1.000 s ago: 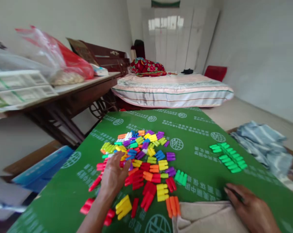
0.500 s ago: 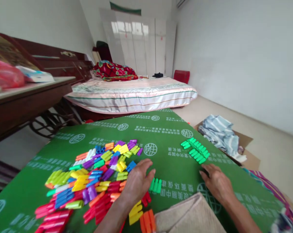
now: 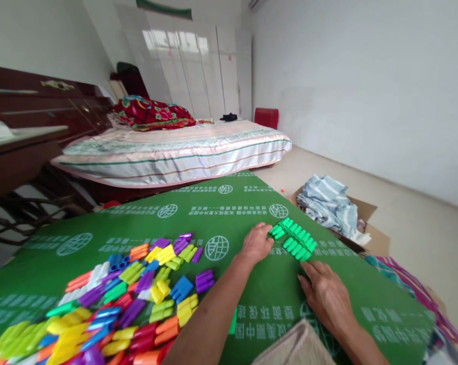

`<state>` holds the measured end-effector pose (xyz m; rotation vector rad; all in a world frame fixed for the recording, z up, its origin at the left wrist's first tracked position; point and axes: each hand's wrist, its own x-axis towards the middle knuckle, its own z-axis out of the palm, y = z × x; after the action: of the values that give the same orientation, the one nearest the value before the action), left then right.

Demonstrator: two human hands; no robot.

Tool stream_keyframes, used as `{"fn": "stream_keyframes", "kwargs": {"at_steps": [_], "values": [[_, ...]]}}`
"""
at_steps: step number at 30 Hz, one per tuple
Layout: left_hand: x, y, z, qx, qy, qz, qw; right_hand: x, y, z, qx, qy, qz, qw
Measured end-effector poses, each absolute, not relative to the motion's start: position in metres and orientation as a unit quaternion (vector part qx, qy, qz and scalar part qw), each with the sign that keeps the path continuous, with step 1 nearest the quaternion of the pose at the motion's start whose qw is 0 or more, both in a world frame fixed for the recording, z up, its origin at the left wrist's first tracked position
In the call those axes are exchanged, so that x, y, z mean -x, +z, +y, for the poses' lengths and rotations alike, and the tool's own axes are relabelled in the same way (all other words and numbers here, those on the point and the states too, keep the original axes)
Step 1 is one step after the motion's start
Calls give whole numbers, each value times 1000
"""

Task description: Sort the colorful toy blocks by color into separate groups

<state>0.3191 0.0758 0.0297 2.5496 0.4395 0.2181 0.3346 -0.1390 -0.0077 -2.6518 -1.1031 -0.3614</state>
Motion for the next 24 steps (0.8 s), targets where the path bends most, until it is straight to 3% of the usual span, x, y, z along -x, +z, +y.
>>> {"fn": "stream_keyframes", "kwargs": {"at_steps": [24], "values": [[-342,14,69,-960,103,113,233,-335,-7,-123,913,-151,-365,102]]}}
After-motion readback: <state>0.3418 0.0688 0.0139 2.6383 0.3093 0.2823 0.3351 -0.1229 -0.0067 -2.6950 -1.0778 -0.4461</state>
